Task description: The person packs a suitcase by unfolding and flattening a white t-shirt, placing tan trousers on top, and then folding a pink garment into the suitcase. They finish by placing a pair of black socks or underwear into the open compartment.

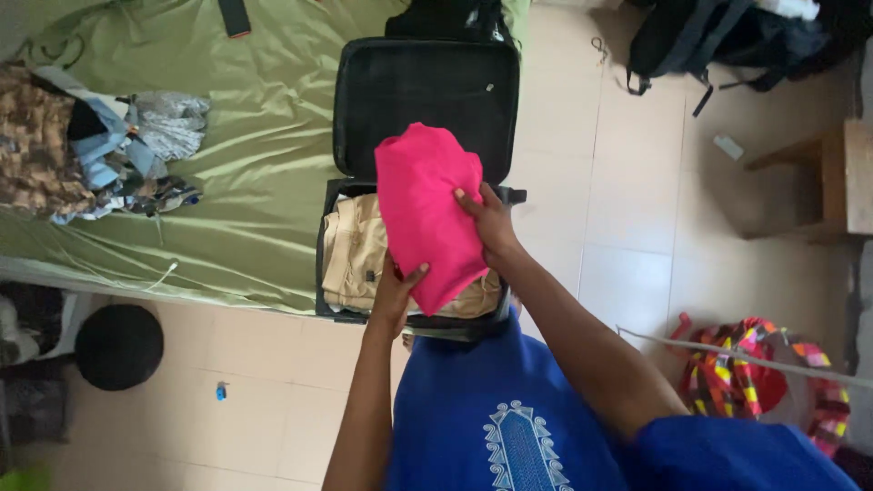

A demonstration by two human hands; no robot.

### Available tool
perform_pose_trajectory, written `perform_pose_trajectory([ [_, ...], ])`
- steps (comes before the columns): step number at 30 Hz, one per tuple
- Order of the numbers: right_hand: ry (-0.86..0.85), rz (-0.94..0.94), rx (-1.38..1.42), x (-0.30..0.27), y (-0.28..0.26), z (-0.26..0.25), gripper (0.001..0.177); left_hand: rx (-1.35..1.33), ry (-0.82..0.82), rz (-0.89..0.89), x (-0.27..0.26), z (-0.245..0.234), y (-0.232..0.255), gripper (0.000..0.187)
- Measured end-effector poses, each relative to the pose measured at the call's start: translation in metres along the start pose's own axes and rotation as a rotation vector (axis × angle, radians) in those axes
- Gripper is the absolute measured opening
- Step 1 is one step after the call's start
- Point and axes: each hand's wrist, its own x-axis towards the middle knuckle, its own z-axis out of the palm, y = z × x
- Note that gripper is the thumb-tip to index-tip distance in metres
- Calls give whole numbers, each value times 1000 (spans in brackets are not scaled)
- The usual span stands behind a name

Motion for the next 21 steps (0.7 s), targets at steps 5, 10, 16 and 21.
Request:
perform_pose_trajectory([
  [5,-104,55,249,4,20,1,43,-328,47,162,4,-14,-2,92],
  [10,-154,59,345,-7,23,-8,48,-386,21,120,2,-33,1,94],
  [16,-28,-29,210,-1,54,-56,58,-98,23,-151,24,-32,-59,91],
  [21,227,249,-690,14,144,-148,59,520,177,-322,32,-51,-139,94],
])
